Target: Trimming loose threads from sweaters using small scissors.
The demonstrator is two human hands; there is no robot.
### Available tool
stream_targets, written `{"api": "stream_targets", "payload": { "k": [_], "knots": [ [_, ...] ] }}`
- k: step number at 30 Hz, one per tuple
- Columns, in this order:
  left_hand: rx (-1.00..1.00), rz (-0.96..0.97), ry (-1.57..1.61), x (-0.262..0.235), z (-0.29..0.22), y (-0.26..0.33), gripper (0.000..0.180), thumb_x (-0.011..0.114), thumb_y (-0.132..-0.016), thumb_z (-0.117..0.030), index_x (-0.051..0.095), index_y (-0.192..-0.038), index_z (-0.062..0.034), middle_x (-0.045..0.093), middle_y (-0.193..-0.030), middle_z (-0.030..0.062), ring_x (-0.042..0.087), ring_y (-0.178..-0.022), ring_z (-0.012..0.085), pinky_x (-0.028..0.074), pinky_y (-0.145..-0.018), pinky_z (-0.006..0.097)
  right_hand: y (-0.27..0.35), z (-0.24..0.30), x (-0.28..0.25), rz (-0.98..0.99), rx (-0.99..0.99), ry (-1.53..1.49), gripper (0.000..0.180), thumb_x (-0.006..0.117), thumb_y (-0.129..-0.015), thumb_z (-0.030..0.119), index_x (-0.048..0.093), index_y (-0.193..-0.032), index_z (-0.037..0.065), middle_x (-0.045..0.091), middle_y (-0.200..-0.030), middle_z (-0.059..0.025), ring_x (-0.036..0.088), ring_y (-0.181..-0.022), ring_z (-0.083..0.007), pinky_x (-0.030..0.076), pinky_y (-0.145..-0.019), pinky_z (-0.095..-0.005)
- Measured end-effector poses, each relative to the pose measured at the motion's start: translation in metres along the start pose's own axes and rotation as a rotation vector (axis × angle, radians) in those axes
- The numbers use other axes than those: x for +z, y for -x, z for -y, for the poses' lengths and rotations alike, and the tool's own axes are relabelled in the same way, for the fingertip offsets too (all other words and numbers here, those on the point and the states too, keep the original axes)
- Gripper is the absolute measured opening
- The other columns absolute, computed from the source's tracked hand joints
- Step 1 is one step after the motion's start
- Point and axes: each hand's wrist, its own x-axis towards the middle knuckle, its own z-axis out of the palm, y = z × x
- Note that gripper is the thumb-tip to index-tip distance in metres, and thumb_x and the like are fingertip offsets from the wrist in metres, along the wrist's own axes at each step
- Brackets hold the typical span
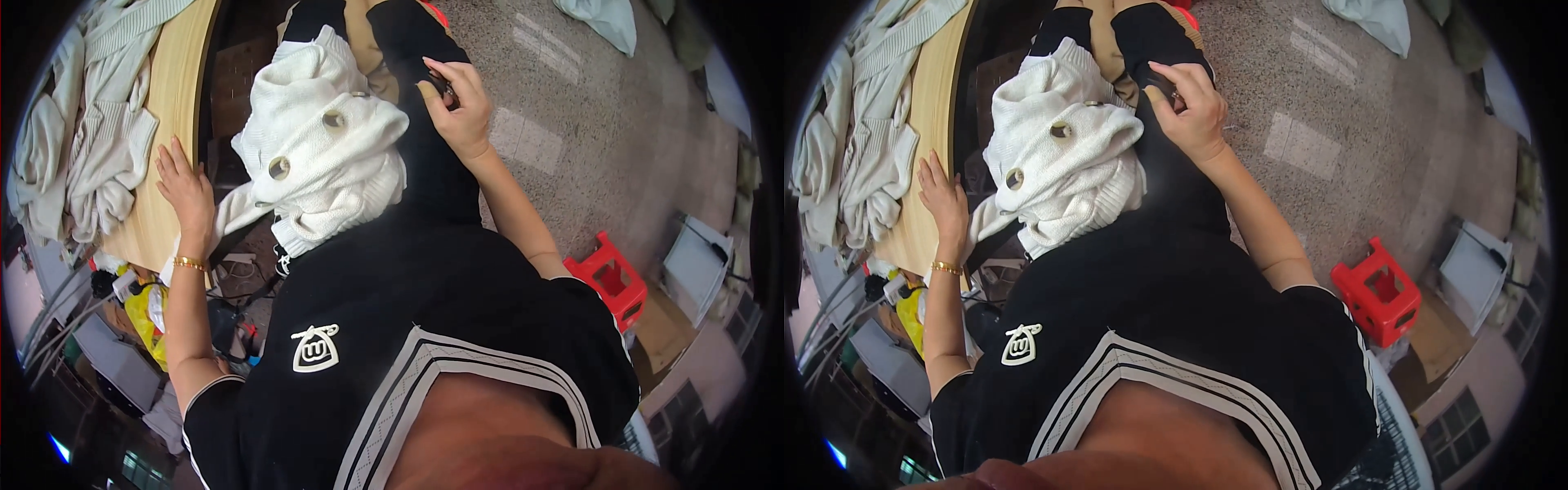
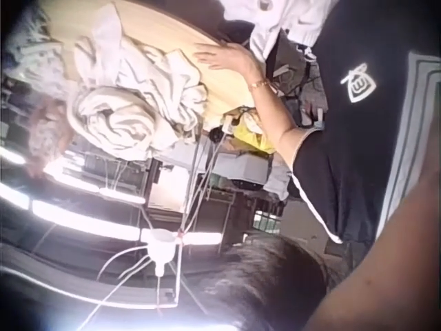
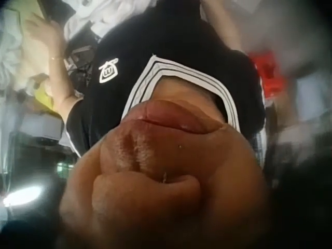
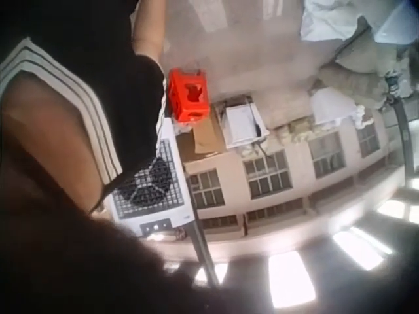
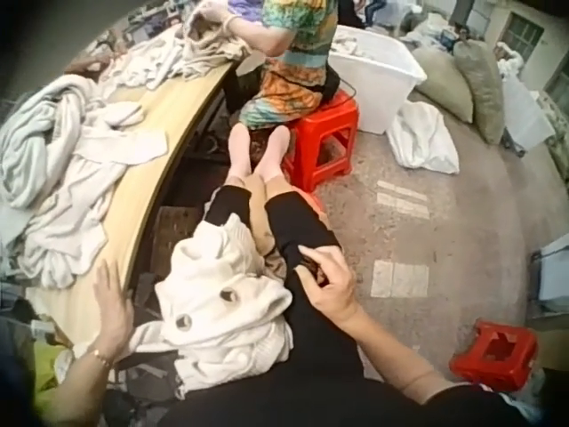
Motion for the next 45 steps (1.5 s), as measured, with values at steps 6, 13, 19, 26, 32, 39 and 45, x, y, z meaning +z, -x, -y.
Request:
{"api": "stream_targets", "payload": {
  "k": [6, 13, 19, 26, 32, 39, 45],
  "knots": [
    [0.013, -0.053, -0.013, 0.005, 0.004, 0.000, 0.073, 0.061, -0.094, -0.017, 0.024, -0.157, -0.0163, 0.028, -0.158, 0.0210, 0.030, -0.143, 0.0439, 0.029, -0.109, 0.063, -0.003, -0.008, 0.004, 0.043, -0.066, 0.051, 0.035, 0.080, -0.074, 0.012, 0.074, -0.108, 0.017, 0.062, -0.092, 0.0006, 0.047, -0.048, -0.0088, 0.041, -0.047, -0.0249],
    [0.078, -0.125, 0.018, 0.002, -0.001, -0.005, 0.072, 0.063, -0.089, -0.016, 0.031, -0.153, -0.0135, 0.036, -0.151, 0.0254, 0.037, -0.137, 0.0464, 0.034, -0.103, 0.060, -0.009, -0.011, 0.001, 0.014, -0.092, 0.058, 0.037, 0.080, -0.080, 0.008, 0.072, -0.116, 0.012, 0.066, -0.097, -0.0021, 0.062, -0.077, -0.0081, 0.047, -0.061, -0.0193],
    [0.054, -0.105, 0.011, 0.001, -0.009, -0.001, 0.073, 0.064, -0.087, -0.021, 0.032, -0.152, -0.0134, 0.036, -0.151, 0.0259, 0.036, -0.138, 0.0477, 0.031, -0.105, 0.066, -0.007, 0.003, 0.002, 0.172, -0.156, -0.118, 0.040, 0.079, -0.083, 0.008, 0.070, -0.121, 0.010, 0.067, -0.108, -0.0007, 0.055, -0.067, -0.0023, 0.040, -0.054, -0.0151],
    [0.180, -0.155, 0.315, -0.036, -0.038, -0.001, 0.060, 0.065, -0.086, -0.012, 0.048, -0.143, -0.0082, 0.036, -0.150, 0.0298, 0.038, -0.137, 0.0436, 0.036, -0.109, 0.048, 0.025, 0.028, 0.036, 0.550, 0.223, -0.335, 0.048, 0.083, -0.078, 0.018, 0.069, -0.124, 0.010, 0.070, -0.109, -0.0040, 0.059, -0.068, -0.0067, 0.049, -0.061, -0.0211],
    [-0.024, 0.376, 0.882, -0.046, -0.084, 0.071, 0.045, 0.059, -0.087, 0.001, 0.053, -0.131, -0.0008, 0.060, -0.125, 0.0122, 0.055, -0.120, 0.0196, 0.045, -0.099, 0.033, 0.006, 0.013, 0.011, 0.695, 0.420, -0.634, 0.022, 0.073, -0.091, 0.012, 0.071, -0.110, 0.001, 0.070, -0.096, -0.0002, 0.062, -0.084, -0.0047, 0.049, -0.073, -0.0192],
    [-0.128, 0.401, 1.594, -0.071, -0.077, 0.028, 0.019, 0.064, -0.093, -0.007, 0.061, -0.112, -0.0025, 0.065, -0.101, 0.0003, 0.059, -0.091, 0.0081, 0.046, -0.083, 0.023, -0.059, 0.059, -0.059, 0.298, 0.011, -0.716, 0.015, 0.069, -0.092, 0.006, 0.070, -0.104, -0.004, 0.071, -0.099, -0.0083, 0.063, -0.087, -0.0103, 0.046, -0.078, -0.0208],
    [0.058, 0.421, 1.736, -0.165, -0.081, -0.003, 0.029, 0.067, -0.089, -0.009, 0.060, -0.113, 0.0046, 0.066, -0.100, 0.0066, 0.062, -0.090, 0.0105, 0.047, -0.082, 0.022, -0.071, 0.054, -0.185, -0.025, -0.133, -0.666, 0.033, 0.063, -0.096, 0.021, 0.066, -0.098, -0.012, 0.067, -0.094, -0.0211, 0.065, -0.083, -0.0249, 0.053, -0.080, -0.0372]
  ]
}}
